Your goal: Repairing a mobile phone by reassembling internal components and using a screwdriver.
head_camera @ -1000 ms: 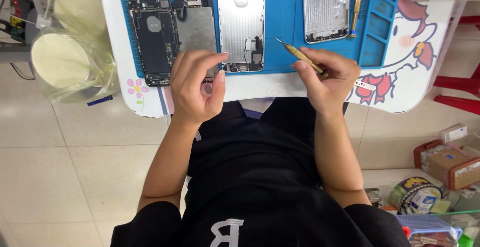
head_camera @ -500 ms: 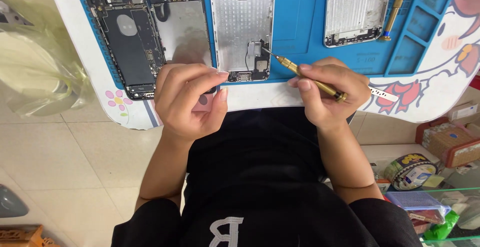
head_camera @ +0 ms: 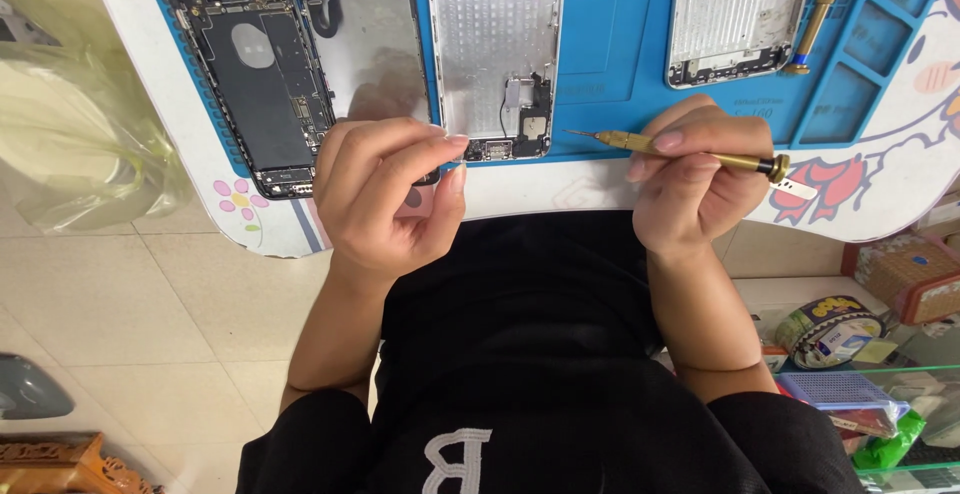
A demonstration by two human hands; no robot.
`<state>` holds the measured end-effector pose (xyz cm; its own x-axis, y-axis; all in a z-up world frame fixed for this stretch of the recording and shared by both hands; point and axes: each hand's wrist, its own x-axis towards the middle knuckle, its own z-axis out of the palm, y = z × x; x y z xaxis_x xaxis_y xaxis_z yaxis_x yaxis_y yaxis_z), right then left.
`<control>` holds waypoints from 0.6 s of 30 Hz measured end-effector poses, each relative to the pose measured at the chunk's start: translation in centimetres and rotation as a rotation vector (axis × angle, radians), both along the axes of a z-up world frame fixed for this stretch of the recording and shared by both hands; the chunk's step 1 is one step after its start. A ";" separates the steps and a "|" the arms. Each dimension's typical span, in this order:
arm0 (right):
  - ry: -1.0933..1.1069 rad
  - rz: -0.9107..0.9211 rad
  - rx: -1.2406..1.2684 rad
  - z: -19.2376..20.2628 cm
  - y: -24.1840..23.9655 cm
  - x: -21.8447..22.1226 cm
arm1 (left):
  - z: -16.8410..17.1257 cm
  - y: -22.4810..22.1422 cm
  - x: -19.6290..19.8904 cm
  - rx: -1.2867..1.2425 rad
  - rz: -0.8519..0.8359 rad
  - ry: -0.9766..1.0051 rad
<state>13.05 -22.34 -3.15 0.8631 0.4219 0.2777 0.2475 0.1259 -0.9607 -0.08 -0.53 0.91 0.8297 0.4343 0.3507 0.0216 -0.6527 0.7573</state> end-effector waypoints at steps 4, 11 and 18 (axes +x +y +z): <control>-0.002 -0.002 0.008 -0.1 0.0 0.0 | -0.4 -0.2 0.2 0.022 0.008 -0.006; 0.032 0.017 0.083 -0.6 -0.4 0.2 | 0.7 1.1 1.9 0.243 -0.068 0.110; 0.106 -0.019 0.198 -1.1 -0.8 0.7 | -0.2 2.9 3.6 0.371 -0.265 0.038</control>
<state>13.75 -23.17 -4.23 0.8992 0.3511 0.2611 0.1511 0.3110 -0.9383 3.53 2.42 0.67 0.9105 0.0567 0.4097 -0.1591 -0.8664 0.4734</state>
